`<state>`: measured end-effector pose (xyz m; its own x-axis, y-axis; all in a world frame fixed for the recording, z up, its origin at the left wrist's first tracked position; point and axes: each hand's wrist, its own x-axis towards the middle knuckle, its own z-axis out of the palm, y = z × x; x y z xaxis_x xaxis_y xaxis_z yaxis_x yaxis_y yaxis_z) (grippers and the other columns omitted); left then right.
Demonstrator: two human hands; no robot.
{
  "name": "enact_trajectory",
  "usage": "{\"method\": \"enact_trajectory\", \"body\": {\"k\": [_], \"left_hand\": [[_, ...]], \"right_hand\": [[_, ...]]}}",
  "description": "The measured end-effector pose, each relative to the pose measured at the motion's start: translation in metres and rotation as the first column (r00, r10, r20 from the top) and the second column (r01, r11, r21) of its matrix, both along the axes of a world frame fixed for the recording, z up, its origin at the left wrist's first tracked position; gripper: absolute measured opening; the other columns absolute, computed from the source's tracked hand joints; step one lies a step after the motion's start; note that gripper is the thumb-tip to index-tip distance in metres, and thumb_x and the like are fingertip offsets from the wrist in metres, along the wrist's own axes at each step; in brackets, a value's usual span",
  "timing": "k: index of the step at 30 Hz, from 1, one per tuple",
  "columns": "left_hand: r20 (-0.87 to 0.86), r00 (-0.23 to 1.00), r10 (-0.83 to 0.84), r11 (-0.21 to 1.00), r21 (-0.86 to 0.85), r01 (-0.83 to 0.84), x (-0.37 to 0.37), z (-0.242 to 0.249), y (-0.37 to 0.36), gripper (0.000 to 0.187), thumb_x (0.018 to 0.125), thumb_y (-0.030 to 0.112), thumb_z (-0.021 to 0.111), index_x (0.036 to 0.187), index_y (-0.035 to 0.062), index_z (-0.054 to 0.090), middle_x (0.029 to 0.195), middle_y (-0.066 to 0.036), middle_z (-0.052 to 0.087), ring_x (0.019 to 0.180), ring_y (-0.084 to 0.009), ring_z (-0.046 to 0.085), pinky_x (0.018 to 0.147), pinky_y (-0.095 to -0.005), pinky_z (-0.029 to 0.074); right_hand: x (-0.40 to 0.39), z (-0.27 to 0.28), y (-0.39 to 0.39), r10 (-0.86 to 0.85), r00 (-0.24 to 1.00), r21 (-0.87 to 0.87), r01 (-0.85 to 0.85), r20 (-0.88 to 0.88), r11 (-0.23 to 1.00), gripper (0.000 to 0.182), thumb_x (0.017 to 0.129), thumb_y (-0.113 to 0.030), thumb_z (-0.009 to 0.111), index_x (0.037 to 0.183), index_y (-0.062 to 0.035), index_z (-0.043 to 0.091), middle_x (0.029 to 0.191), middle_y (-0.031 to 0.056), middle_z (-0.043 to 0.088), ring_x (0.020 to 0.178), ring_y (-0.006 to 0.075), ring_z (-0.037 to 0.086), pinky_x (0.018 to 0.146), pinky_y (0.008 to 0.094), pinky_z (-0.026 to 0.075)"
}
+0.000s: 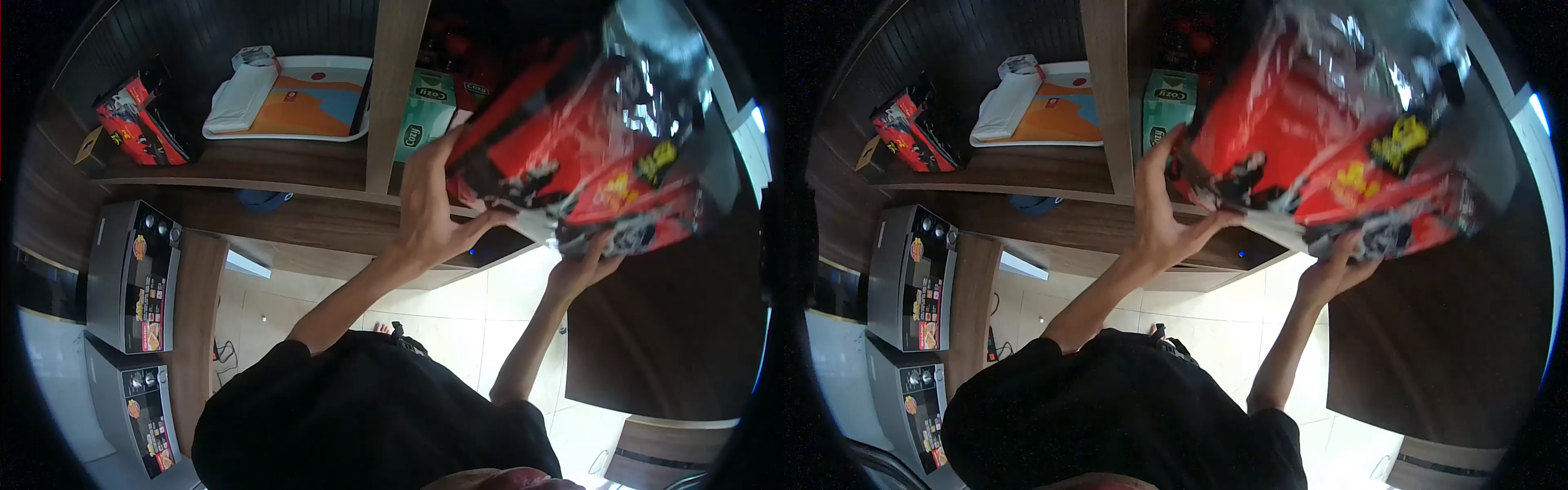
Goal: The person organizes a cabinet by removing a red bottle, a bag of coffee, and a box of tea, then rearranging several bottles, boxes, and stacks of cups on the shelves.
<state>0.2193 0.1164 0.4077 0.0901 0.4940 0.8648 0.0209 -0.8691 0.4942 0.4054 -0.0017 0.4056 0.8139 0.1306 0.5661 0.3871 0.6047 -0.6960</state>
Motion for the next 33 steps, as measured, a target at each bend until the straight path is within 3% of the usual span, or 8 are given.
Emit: {"method": "enact_trajectory", "body": {"k": [6, 14, 21, 24, 25, 28, 29, 33], "left_hand": [[-0.063, 0.986, 0.152, 0.988, -0.003, -0.153, 0.008, 0.03, 0.021, 0.095, 0.079, 0.055, 0.078, 0.139, -0.007, 0.038, 0.121, -0.023, 0.051, 0.109, -0.036, 0.053, 0.095, -0.0494, 0.04], [-0.146, 0.986, 0.076, 0.996, -0.034, -0.082, 0.011, 0.035, 0.027, 0.112, 0.078, 0.052, 0.08, 0.148, -0.0128, 0.021, 0.126, -0.028, 0.044, 0.111, -0.0375, 0.046, 0.098, -0.0493, 0.039], [-0.132, 0.967, 0.219, 0.97, 0.135, -0.202, 0.027, 0.076, 0.057, 0.116, 0.08, 0.054, 0.077, 0.151, -0.0129, 0.015, 0.133, -0.033, 0.043, 0.12, -0.0455, 0.045, 0.105, -0.0491, 0.039], [-0.18, 0.972, 0.148, 0.988, -0.022, -0.154, 0.033, 0.095, 0.078, 0.106, 0.088, 0.06, 0.065, 0.152, -0.0108, 0.017, 0.148, -0.037, 0.03, 0.135, -0.0518, 0.037, 0.114, -0.0596, 0.029], [-0.253, 0.962, 0.107, 0.985, -0.102, -0.136, 0.032, 0.099, 0.081, 0.114, 0.088, 0.062, 0.062, 0.152, -0.0127, 0.005, 0.15, -0.04, 0.022, 0.138, -0.0551, 0.028, 0.115, -0.0569, 0.027], [-0.06, 0.982, 0.176, 0.981, -0.068, -0.18, 0.046, 0.081, 0.096, 0.087, 0.088, 0.046, 0.073, 0.144, -0.0102, 0.037, 0.136, -0.036, 0.048, 0.126, -0.044, 0.052, 0.104, -0.0474, 0.043], [-0.113, 0.985, 0.13, 0.991, -0.011, -0.132, 0.044, 0.076, 0.099, 0.109, 0.086, 0.054, 0.071, 0.151, -0.0134, 0.015, 0.134, -0.035, 0.041, 0.125, -0.0499, 0.045, 0.107, -0.0495, 0.038], [-0.142, 0.978, 0.151, 0.987, -0.039, -0.158, 0.042, 0.054, 0.094, 0.101, 0.089, 0.045, 0.069, 0.149, -0.0156, 0.016, 0.14, -0.038, 0.033, 0.127, -0.0521, 0.042, 0.11, -0.0527, 0.035]], "right_hand": [[0.003, 0.07, 0.04, 0.105, 0.988, -0.137, -0.089, 0.117, 0.987, 0.034, 0.095, -0.022, 0.071, 0.12, -0.0036, 0.056, 0.094, 0.0008, 0.063, 0.085, 0.006, 0.057, 0.078, 0.0235, 0.046], [0.041, 0.098, 0.073, 0.147, 0.964, -0.46, -0.029, 0.223, 0.887, 0.045, 0.094, -0.035, 0.071, 0.118, 0.0012, 0.063, 0.103, 0.0052, 0.067, 0.092, 0.0108, 0.061, 0.085, 0.0269, 0.048], [0.073, 0.15, 0.113, 0.289, 0.931, -0.37, -0.193, 0.222, 0.909, 0.052, 0.089, -0.041, 0.075, 0.115, 0.0027, 0.063, 0.104, 0.0091, 0.07, 0.091, 0.014, 0.066, 0.084, 0.0287, 0.05], [0.112, 0.161, 0.15, 0.294, 0.906, -0.384, -0.165, 0.305, 0.908, 0.062, 0.088, -0.042, 0.075, 0.126, 0.0037, 0.059, 0.114, 0.012, 0.068, 0.102, 0.0169, 0.065, 0.088, 0.0301, 0.05], [0.101, 0.165, 0.15, 0.258, 0.909, -0.408, -0.111, 0.326, 0.906, 0.062, 0.09, -0.043, 0.072, 0.13, 0.002, 0.057, 0.117, 0.0133, 0.067, 0.103, 0.0191, 0.065, 0.091, 0.0317, 0.05], [0.068, 0.177, 0.158, 0.183, 0.897, -0.435, 0.012, 0.404, 0.901, 0.062, 0.093, -0.042, 0.067, 0.137, -0.0002, 0.054, 0.12, 0.0158, 0.067, 0.103, 0.0235, 0.067, 0.093, 0.0345, 0.049], [0.064, 0.178, 0.159, 0.179, 0.882, -0.422, 0.025, 0.435, 0.906, 0.062, 0.093, -0.042, 0.067, 0.136, 0.0009, 0.054, 0.119, 0.0157, 0.067, 0.101, 0.0234, 0.067, 0.091, 0.0342, 0.05], [0.044, 0.174, 0.151, 0.177, 0.868, -0.432, 0.047, 0.464, 0.901, 0.06, 0.093, -0.039, 0.067, 0.134, 0.0035, 0.054, 0.119, 0.0187, 0.067, 0.1, 0.0242, 0.068, 0.089, 0.035, 0.05]]}}
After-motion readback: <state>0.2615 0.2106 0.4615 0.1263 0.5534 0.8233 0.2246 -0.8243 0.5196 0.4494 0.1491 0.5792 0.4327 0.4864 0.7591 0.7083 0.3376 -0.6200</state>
